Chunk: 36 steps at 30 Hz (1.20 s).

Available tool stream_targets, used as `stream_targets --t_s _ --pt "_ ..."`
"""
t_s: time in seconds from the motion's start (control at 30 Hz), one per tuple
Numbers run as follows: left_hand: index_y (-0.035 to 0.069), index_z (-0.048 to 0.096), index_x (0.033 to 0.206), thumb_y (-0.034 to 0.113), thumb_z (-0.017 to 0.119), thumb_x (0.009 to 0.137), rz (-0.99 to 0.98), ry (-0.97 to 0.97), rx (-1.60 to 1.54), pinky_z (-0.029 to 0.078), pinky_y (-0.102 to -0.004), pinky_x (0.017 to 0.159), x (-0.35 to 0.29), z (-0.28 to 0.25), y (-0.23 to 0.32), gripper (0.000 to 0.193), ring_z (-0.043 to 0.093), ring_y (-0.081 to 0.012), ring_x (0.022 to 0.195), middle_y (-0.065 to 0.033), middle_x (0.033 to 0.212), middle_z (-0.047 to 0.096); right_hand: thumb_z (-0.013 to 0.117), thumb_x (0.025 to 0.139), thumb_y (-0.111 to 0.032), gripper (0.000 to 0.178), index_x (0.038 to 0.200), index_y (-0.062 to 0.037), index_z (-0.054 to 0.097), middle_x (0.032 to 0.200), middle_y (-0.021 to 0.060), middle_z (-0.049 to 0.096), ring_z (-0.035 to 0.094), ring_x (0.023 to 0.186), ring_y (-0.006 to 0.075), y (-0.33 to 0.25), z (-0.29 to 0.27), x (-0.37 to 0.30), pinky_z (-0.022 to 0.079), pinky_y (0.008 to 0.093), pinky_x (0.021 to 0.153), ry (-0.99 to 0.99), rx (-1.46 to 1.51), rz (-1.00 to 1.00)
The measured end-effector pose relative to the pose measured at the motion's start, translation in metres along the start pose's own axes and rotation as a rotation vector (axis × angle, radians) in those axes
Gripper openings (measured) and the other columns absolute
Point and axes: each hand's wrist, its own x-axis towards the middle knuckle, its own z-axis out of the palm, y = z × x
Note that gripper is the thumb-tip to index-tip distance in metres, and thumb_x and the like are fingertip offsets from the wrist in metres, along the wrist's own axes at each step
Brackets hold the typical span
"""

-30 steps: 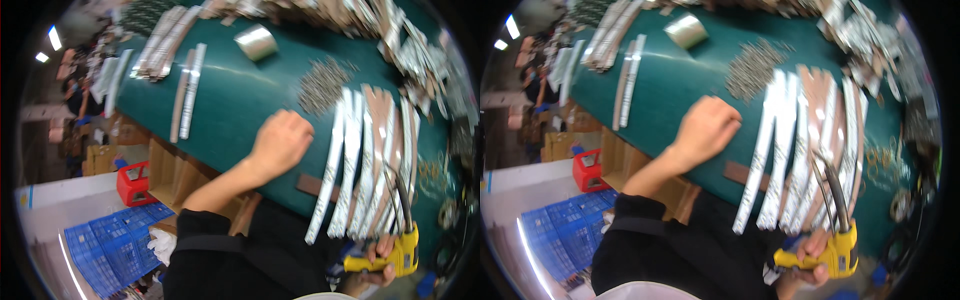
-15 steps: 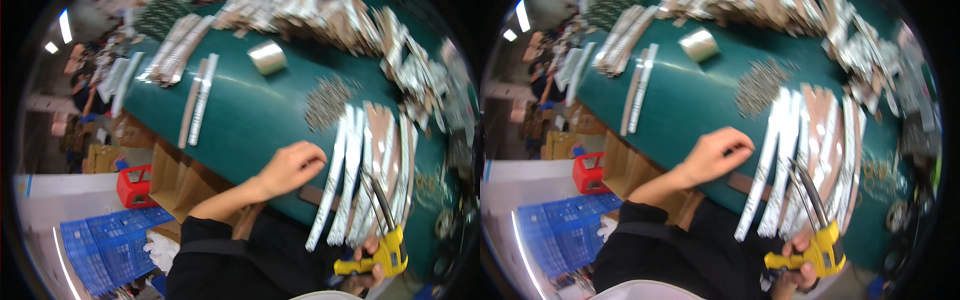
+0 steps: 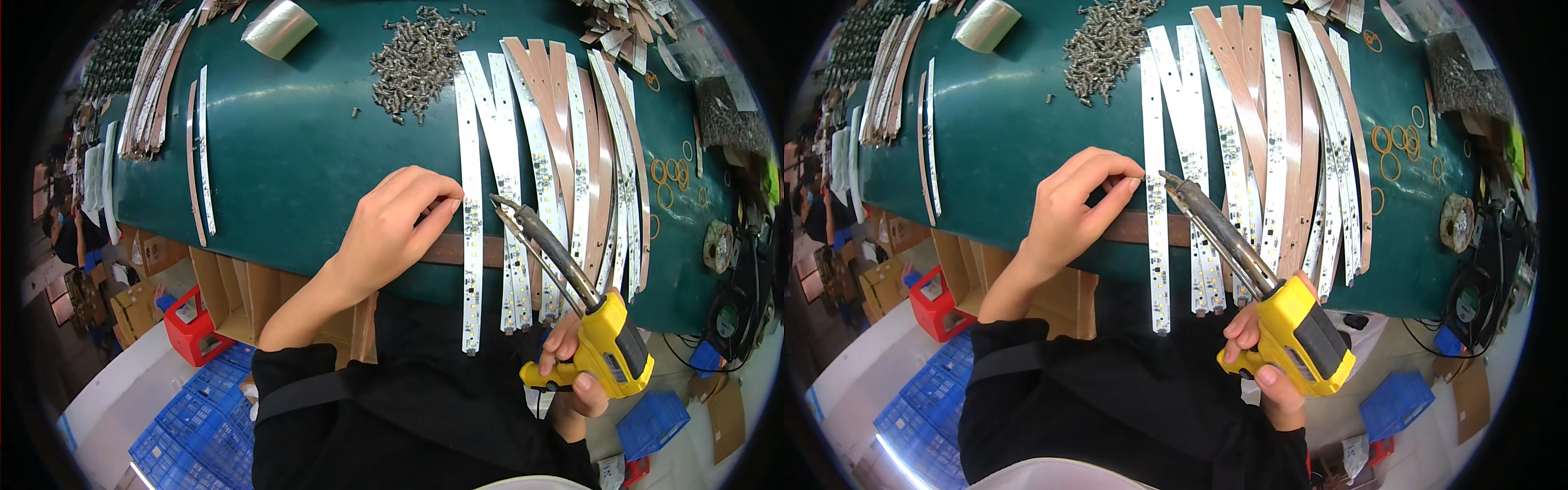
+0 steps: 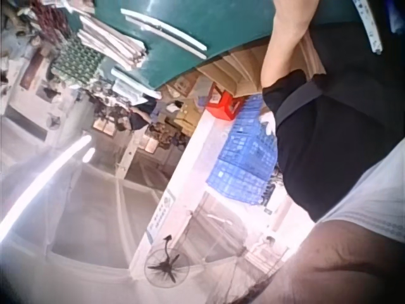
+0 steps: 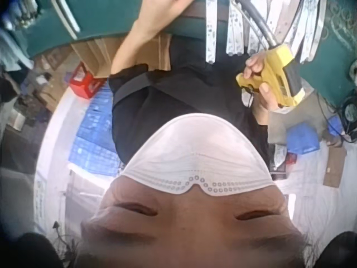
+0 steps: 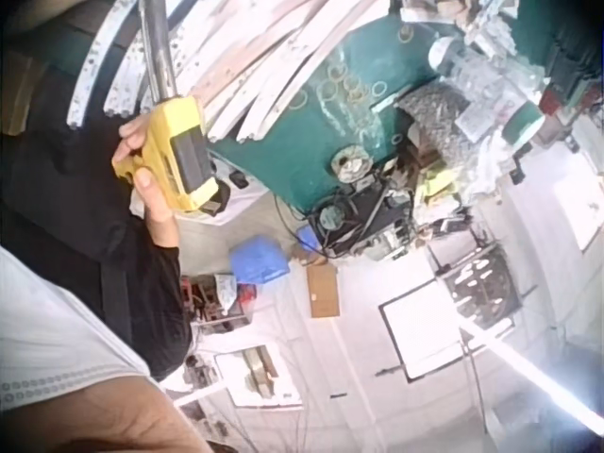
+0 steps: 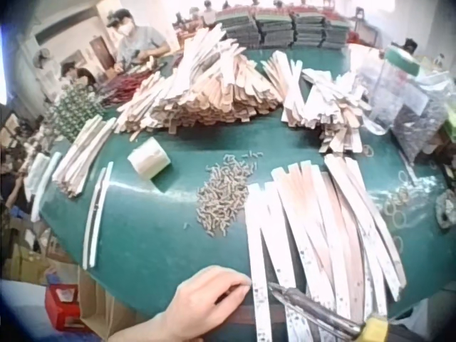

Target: The person solders small metal components onto LED light strips using a handheld soldering gun on a workbench, then places the finished LED strips into a cardboard box.

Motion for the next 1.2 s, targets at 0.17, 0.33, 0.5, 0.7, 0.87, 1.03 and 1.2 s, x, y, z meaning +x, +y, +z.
stream_targets --t_s 0.17,0.33,0.5,0.7,0.87,1.03,1.2 --pt "0.0 0.062 0.086 -0.002 0.064 0.076 0.058 0.001 0.058 0.047 -0.0245 0.058 0.002 0.001 -0.002 0.01 0.058 -0.0149 0.064 -0.0073 0.08 0.062 0.059 0.068 -0.021 0.086 0.135 0.0099 0.015 0.08 0.0152 0.048 0.051 0.067 0.0221 0.003 0.008 0.003 0.049 0.026 0.05 0.064 -0.079 -0.041" --pt "0.0 0.062 0.086 -0.002 0.064 0.076 0.068 -0.008 0.055 0.048 -0.0246 0.057 0.005 0.0 -0.004 0.01 0.058 -0.0154 0.063 -0.0073 0.08 0.062 0.059 0.069 -0.021 0.087 0.136 0.01 0.014 0.081 0.0151 0.048 0.051 0.064 0.0219 -0.002 0.01 0.001 0.048 0.0264 0.05 0.061 -0.123 0.036" --pt "0.001 0.062 0.086 -0.002 0.064 0.076 0.08 -0.012 0.052 0.048 -0.0252 0.057 0.007 0.0 -0.004 0.01 0.059 -0.0162 0.065 -0.0074 0.08 0.062 0.06 0.069 -0.023 0.081 0.131 0.0124 0.02 0.082 0.0161 0.048 0.053 0.062 0.022 -0.005 0.015 0.006 0.048 0.0264 0.05 0.075 -0.197 0.06" --pt "0.002 0.062 0.084 -0.002 0.065 0.074 0.179 -0.007 0.153 0.048 -0.0287 0.06 0.009 0.003 -0.005 0.012 0.059 -0.0217 0.069 -0.0081 0.08 0.061 0.059 0.07 -0.023 0.07 0.122 0.0139 0.031 0.082 0.0165 0.048 0.052 0.059 0.022 -0.001 0.012 0.007 0.048 0.0259 0.048 0.079 -0.187 0.024" --pt "0.003 0.062 0.082 -0.002 0.067 0.07 0.262 0.004 0.258 0.047 -0.0297 0.059 0.011 0.007 -0.008 0.014 0.058 -0.0221 0.068 -0.0069 0.079 0.06 0.059 0.07 -0.022 0.063 0.115 0.0145 0.034 0.082 0.0167 0.047 0.052 0.067 0.0221 -0.002 0.011 0.011 0.048 0.0249 0.043 0.06 -0.156 0.024" --pt "0.003 0.058 0.08 0.0 0.062 0.061 0.451 0.079 0.42 0.046 -0.0251 0.054 0.014 0.009 -0.008 0.02 0.053 -0.0168 0.065 -0.0034 0.075 0.053 0.058 0.07 -0.021 0.054 0.105 0.0148 0.038 0.08 0.0162 0.045 0.05 0.073 0.0222 0.0 0.01 0.014 0.048 0.0238 0.039 0.075 -0.088 -0.039" --pt "0.002 0.061 0.081 -0.003 0.068 0.065 0.429 0.002 0.387 0.046 -0.0286 0.054 0.016 0.004 -0.007 0.019 0.056 -0.021 0.065 -0.0062 0.076 0.057 0.058 0.07 -0.021 0.053 0.102 0.0164 0.038 0.079 0.0169 0.045 0.05 0.069 0.0227 -0.002 0.011 0.017 0.048 0.0229 0.038 0.08 -0.024 -0.051"
